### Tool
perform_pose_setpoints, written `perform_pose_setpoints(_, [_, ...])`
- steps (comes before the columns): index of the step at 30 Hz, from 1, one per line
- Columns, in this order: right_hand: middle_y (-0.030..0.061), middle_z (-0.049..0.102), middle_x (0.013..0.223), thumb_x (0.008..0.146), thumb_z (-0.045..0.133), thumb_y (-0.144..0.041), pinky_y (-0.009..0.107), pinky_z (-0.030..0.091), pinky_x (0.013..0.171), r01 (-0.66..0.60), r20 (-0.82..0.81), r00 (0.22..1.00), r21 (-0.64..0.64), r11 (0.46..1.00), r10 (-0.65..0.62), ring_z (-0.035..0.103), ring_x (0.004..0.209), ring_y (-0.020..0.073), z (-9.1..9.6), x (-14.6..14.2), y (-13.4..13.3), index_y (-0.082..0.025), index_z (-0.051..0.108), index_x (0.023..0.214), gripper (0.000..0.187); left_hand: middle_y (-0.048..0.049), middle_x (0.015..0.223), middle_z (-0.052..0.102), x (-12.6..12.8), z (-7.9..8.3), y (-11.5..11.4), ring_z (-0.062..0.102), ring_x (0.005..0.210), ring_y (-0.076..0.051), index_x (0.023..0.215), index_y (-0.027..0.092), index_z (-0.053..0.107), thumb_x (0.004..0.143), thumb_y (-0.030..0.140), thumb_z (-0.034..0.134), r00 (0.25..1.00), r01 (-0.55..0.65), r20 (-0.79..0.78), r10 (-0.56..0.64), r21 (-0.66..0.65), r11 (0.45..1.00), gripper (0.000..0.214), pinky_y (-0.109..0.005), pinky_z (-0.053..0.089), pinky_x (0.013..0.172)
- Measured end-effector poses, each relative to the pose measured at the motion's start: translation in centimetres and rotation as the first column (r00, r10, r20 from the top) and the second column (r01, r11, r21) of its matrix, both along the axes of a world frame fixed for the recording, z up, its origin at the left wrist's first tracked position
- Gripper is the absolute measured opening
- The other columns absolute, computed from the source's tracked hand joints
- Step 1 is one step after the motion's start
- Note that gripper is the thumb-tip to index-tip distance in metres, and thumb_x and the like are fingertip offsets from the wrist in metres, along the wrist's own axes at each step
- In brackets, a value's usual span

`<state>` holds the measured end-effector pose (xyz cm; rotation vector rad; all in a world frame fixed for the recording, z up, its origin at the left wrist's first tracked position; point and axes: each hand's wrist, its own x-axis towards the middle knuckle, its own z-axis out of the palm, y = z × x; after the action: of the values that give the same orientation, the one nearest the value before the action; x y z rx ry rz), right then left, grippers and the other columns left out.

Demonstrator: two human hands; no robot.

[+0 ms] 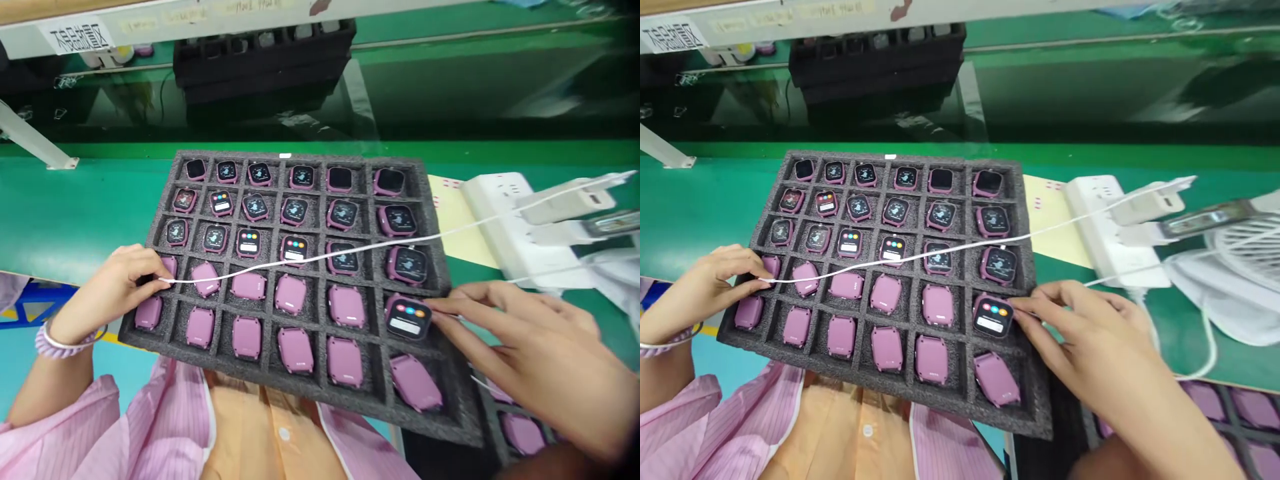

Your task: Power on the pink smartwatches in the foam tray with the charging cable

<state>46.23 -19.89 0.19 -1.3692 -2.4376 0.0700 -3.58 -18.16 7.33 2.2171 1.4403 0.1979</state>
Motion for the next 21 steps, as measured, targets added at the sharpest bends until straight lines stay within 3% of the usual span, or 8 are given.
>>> perform_pose_setpoints(3, [0.0127,0.06,0.09,0.112,0.034,-0.053,0.049,0.04,0.066,0.075,0.002,0.997,-0.025,0.997,-0.075,0.063,0.077,0.0325,0.0,-0.5,-0.3,-0.029,0.073,0.095,0.048,-0.0027,0.092,0.077,0.3,-0.8,0.1,0.07,0.088,-0.023,0.092,0.026,0.073,0.099,0.039,0.058,0.998,0.016,-0.055,-0.014,0.032,0.999,0.022,-0.04,0.05,0.086])
perform_pose_setpoints(8, [0.0137,0.06,0.1,0.108,0.043,-0.04,0.049,0.05,0.074,0.17,-0.108,0.978,-0.074,0.983,-0.178,0.064,0.091,0.0331,-0.7,-1.4,-0.9,-0.024,0.074,0.103,0.035,-0.0007,0.096,0.076,0.2,-0.9,0.5,0.068,0.094,-0.025,0.093,0.032,0.075,0.095,0.037,0.063,1.0,0.003,0.016,-0.004,0.048,0.999,0.013,-0.041,0.052,0.086])
perform_pose_setpoints(12, [0.0124,0.062,0.108,0.106,0.051,-0.039,0.049,0.054,0.088,0.281,-0.229,0.926,-0.111,0.953,-0.299,0.066,0.102,0.0324,-1.1,-1.8,-1.9,-0.025,0.071,0.114,0.025,0.0035,0.101,0.073,-1.3,-2.1,0.7,0.066,0.097,-0.029,0.098,0.046,0.074,0.089,0.039,0.071,0.996,-0.041,0.078,0.036,0.065,0.997,0.012,-0.049,0.052,0.092])
perform_pose_setpoints(14, [0.0134,0.065,0.116,0.105,0.056,-0.044,0.045,0.058,0.085,0.366,-0.302,0.865,-0.168,0.915,-0.401,0.068,0.103,0.0314,-1.5,-1.9,-2.4,-0.024,0.066,0.123,0.029,0.0061,0.116,0.072,-2.1,-2.9,0.8,0.064,0.111,-0.034,0.106,0.055,0.073,0.085,0.042,0.075,0.985,-0.121,0.136,0.109,0.082,0.989,0.024,-0.058,0.048,0.106])
perform_pose_setpoints(16, [0.0161,0.066,0.125,0.104,0.059,-0.052,0.041,0.06,0.078,0.417,-0.368,0.782,-0.29,0.862,-0.502,0.07,0.104,0.0316,-2.2,-1.9,-2.8,-0.022,0.059,0.136,0.044,0.0145,0.144,0.062,-2.5,-3.8,0.8,0.054,0.137,-0.037,0.121,0.065,0.066,0.087,0.046,0.073,0.923,-0.307,0.262,0.282,0.062,0.95,0.039,-0.062,0.038,0.121])
perform_pose_setpoints(17, [0.0174,0.067,0.13,0.103,0.059,-0.055,0.041,0.061,0.077,0.418,-0.389,0.746,-0.358,0.835,-0.541,0.071,0.107,0.0324,-2.5,-1.9,-2.9,-0.021,0.055,0.143,0.052,0.0194,0.154,0.055,-2.5,-4.2,0.7,0.047,0.146,-0.037,0.129,0.069,0.06,0.091,0.053,0.068,0.867,-0.397,0.324,0.379,-0.01,0.918,0.043,-0.061,0.036,0.125])
perform_pose_setpoints(19, [0.0177,0.066,0.137,0.104,0.057,-0.059,0.044,0.061,0.088,0.388,-0.413,0.705,-0.456,0.801,-0.576,0.069,0.118,0.0338,-3.0,-1.8,-2.9,-0.021,0.05,0.151,0.061,0.0225,0.158,0.052,-1.8,-5.1,0.2,0.045,0.15,-0.039,0.14,0.07,0.051,0.094,0.07,0.052,0.737,-0.481,0.409,0.538,-0.242,0.843,0.045,-0.06,0.046,0.119])
perform_pose_setpoints(21, [0.0148,0.066,0.14,0.106,0.054,-0.06,0.048,0.057,0.103,0.333,-0.444,0.692,-0.502,0.798,-0.569,0.066,0.126,0.0336,-3.2,-1.9,-2.7,-0.022,0.053,0.151,0.059,0.0157,0.146,0.065,-0.4,-5.9,-0.5,0.056,0.141,-0.041,0.145,0.065,0.05,0.092,0.082,0.038,0.598,-0.487,0.468,0.651,-0.433,0.759,0.057,-0.06,0.057,0.107])
